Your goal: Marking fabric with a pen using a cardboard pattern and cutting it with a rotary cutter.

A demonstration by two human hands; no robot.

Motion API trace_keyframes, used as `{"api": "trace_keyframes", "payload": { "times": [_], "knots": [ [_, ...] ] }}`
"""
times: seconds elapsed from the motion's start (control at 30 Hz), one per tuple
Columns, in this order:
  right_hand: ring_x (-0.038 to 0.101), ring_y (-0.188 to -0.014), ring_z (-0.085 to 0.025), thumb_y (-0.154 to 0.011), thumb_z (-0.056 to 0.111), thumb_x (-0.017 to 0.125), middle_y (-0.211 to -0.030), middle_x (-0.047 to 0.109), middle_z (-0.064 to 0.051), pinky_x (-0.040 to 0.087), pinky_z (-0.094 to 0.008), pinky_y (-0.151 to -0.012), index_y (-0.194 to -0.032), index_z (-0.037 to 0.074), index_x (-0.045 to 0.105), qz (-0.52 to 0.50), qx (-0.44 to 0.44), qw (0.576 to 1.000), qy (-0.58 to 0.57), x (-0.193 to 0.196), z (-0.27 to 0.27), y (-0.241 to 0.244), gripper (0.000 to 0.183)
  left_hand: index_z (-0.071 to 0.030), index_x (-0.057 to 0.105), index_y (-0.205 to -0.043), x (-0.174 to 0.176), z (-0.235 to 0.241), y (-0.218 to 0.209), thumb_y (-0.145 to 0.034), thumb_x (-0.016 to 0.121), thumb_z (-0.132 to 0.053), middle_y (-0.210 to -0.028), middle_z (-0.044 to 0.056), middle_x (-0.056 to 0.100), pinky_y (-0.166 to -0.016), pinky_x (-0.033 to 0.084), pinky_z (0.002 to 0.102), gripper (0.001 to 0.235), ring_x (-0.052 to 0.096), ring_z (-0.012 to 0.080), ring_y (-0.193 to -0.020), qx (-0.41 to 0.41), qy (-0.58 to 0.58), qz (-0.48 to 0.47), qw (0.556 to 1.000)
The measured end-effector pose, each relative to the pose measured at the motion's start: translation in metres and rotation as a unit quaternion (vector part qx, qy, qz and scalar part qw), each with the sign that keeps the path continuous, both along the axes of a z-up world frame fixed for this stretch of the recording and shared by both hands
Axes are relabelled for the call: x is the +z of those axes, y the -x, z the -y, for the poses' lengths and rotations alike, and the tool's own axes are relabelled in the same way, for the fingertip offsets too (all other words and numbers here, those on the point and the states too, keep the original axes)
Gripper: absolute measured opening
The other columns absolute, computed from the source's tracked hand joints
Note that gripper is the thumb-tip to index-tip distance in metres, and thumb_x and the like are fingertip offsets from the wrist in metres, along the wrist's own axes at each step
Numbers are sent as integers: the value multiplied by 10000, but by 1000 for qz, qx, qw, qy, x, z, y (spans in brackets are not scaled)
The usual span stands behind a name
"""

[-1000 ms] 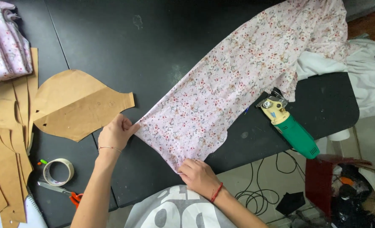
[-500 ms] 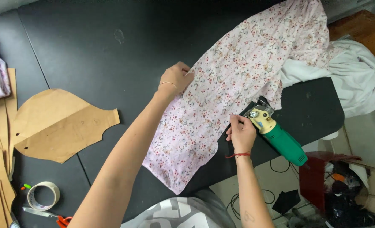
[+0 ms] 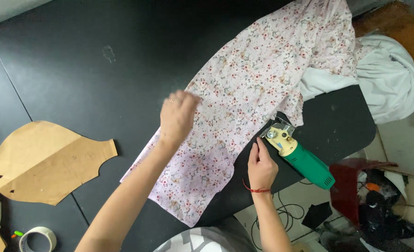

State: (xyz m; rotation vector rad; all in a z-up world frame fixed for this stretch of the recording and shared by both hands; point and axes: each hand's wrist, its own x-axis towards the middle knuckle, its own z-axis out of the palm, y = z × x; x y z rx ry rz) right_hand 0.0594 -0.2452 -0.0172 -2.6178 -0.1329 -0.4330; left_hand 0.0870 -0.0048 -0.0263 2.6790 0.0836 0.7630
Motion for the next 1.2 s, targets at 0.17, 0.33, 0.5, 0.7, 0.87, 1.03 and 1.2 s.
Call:
{"api": "trace_keyframes", "payload": {
  "times": [0.17,0.33,0.5,0.7,0.87,1.03,1.2],
  "knots": [
    [570,-467,-199,-795,175,636,-452,549,-9,454,-298,-437,-1005,135,657,41,33,996,65,-5,0,-3,215,-154,488,-1131,9,27,45,-831,525,-247,-1126,67,481,-942,290,394,316,441,196,-1078,-161,25,-53,985],
    [566,-457,-234,-798,198,625,-440,546,-50,437,-322,-424,-1014,162,657,41,48,995,75,-9,-6,-8,221,-188,343,-1318,11,1,47,-821,476,-484,-1385,105,290,-1006,190,489,593,285,249,-1265,-74,-24,-105,991],
    [575,-460,-172,-783,259,608,-399,521,-9,461,-313,-458,-1097,164,598,-121,1,991,-58,-4,-8,-4,328,-132,323,-1330,13,-6,43,-861,483,-365,-1401,149,236,-944,112,643,547,202,318,-1287,15,0,-123,992],
    [460,-321,-155,-806,214,530,-391,493,-77,373,-249,-338,-1097,107,576,-314,-48,866,-387,9,-32,-10,313,-227,503,-1092,-1,95,24,-658,566,-302,-877,-38,582,-712,457,374,445,590,182,-820,-114,149,-93,978],
    [444,-339,-144,-830,144,498,-445,500,-96,343,-236,-339,-1052,72,601,-318,-22,870,-376,1,-18,-21,255,-233,433,-1129,-36,117,-4,-593,603,-264,-864,-44,503,-681,454,403,563,564,215,-808,-76,144,-233,959],
    [565,-528,-147,-820,181,528,-508,546,-38,442,-274,-501,-1018,162,610,-279,-51,931,-231,-2,-12,-17,215,-291,548,-914,-38,106,-8,-636,578,-277,-725,-129,578,-629,482,280,281,602,88,-701,-51,278,-227,932],
    [519,-426,-148,-841,253,552,-425,478,46,399,-266,-425,-879,168,511,-228,-19,965,-125,0,-24,-25,102,-245,585,-974,-11,93,-8,-662,547,-192,-798,-52,601,-731,472,284,318,601,98,-779,-52,424,-331,841]
  ]
}}
